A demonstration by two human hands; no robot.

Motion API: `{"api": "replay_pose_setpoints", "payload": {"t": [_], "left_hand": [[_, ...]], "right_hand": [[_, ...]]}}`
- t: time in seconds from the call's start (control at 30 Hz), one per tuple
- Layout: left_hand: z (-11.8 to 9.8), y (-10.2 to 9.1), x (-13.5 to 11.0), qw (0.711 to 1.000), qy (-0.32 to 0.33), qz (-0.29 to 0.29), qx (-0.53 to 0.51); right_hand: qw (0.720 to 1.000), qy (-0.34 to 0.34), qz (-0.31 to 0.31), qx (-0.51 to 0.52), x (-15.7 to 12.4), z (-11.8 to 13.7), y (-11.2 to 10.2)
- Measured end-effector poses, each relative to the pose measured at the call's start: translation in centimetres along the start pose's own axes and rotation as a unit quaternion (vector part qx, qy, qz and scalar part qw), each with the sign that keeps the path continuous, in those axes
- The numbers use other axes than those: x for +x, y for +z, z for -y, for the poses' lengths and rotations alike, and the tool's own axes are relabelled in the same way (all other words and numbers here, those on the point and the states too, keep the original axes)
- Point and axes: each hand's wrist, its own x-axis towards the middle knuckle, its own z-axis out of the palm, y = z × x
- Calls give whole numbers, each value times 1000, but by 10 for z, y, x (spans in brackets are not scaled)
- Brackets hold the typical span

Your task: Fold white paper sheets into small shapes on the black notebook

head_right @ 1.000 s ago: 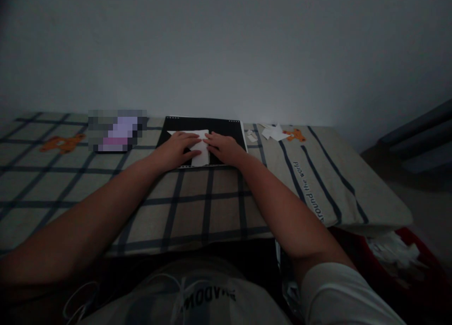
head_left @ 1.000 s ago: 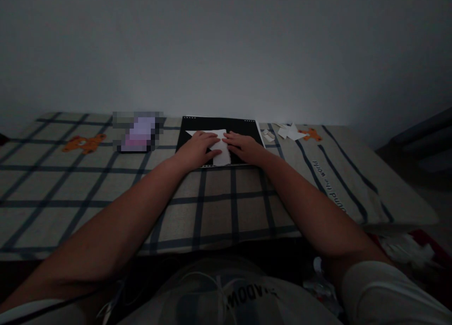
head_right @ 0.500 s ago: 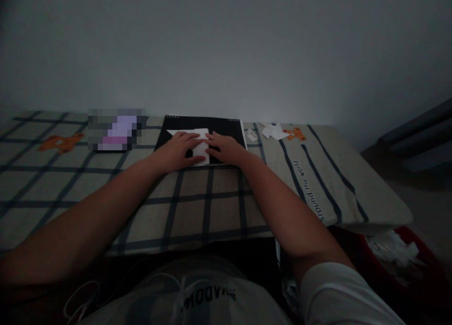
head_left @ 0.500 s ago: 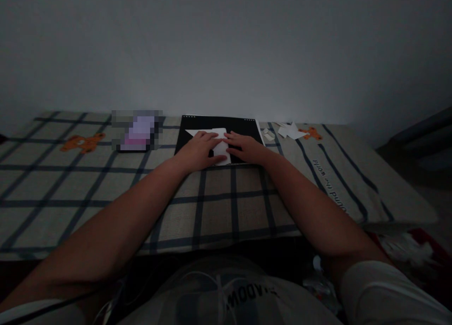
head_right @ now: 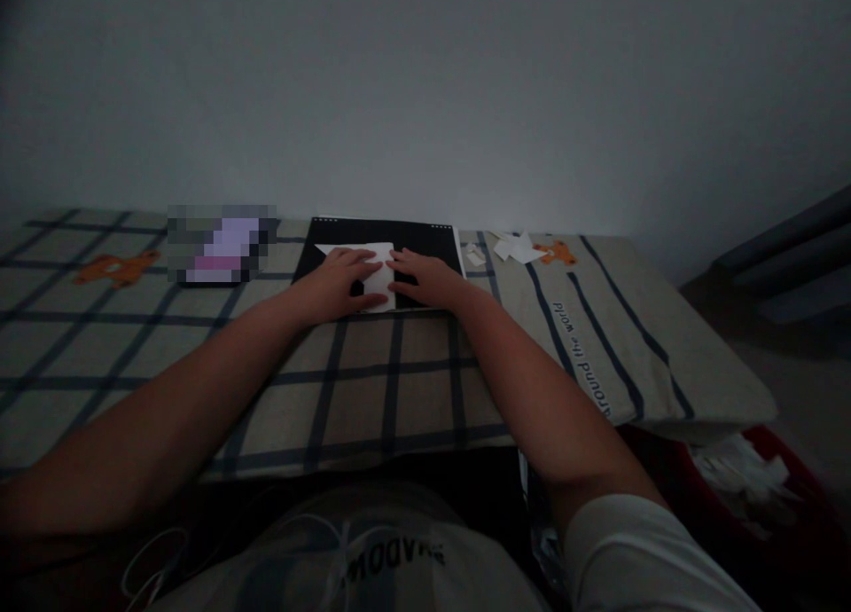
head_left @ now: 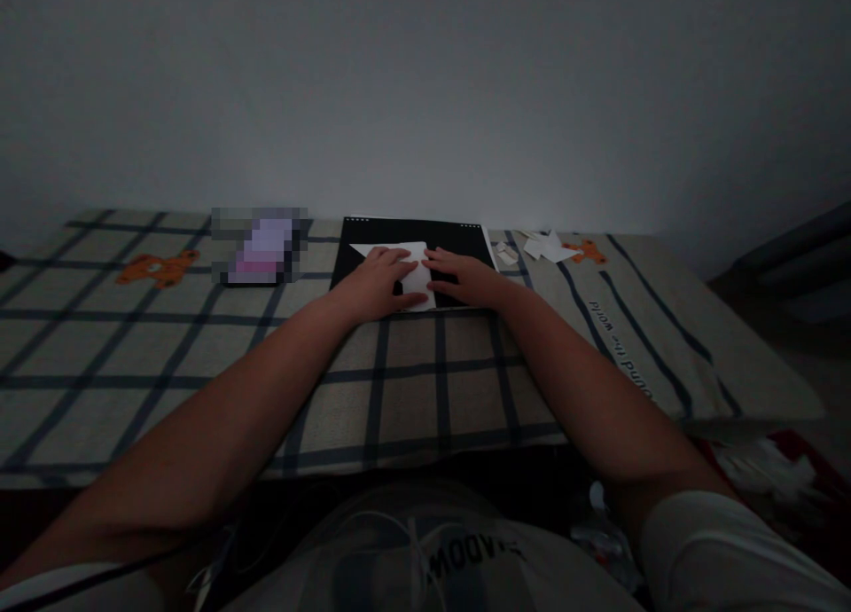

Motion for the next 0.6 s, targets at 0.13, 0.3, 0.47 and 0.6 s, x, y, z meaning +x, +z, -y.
{"api": "replay_pose_setpoints", "payload": {"t": [0.13, 0.3, 0.47, 0.6], "left_hand": [[0, -2, 0, 1000, 0, 10, 9], [2, -2, 1, 1000, 0, 16, 15], [5, 0, 1, 1000, 7, 10, 9], [7, 0, 1, 1000, 12, 10, 6]], "right_hand": [[1000, -4, 11, 6, -1, -1, -1], [1000, -13, 21, -8, -3, -1, -1], [998, -11, 49, -27, -3, 2, -3], [998, -3, 49, -33, -3, 1, -2]]}}
